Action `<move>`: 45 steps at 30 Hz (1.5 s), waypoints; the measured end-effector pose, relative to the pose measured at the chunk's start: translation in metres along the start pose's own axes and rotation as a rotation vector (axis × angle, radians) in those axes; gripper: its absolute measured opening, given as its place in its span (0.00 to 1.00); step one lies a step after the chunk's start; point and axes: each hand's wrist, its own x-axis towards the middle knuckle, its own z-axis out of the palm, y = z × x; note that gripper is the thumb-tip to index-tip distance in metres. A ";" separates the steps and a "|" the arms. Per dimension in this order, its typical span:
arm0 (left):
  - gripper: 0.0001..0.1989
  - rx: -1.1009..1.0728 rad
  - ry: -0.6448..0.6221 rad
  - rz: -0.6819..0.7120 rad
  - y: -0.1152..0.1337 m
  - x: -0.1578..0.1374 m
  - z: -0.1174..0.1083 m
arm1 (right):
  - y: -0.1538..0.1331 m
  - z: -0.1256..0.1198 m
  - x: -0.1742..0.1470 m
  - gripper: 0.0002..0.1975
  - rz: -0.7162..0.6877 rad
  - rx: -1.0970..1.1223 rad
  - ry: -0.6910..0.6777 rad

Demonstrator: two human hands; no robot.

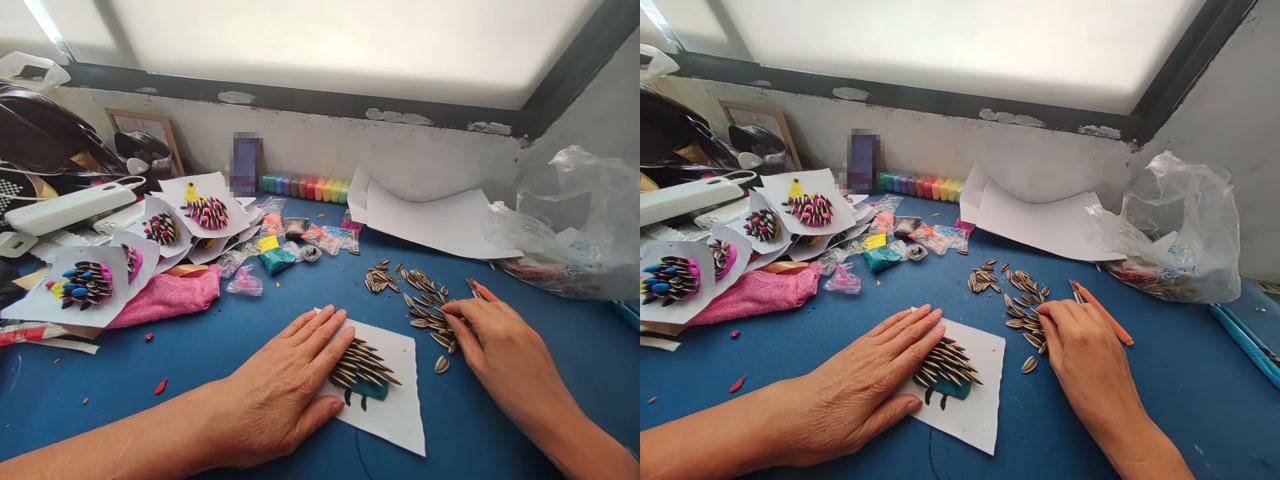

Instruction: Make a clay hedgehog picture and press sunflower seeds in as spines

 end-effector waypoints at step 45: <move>0.35 0.037 -0.015 -0.006 -0.001 0.001 0.001 | -0.005 -0.030 -0.003 0.23 -0.152 -0.026 0.046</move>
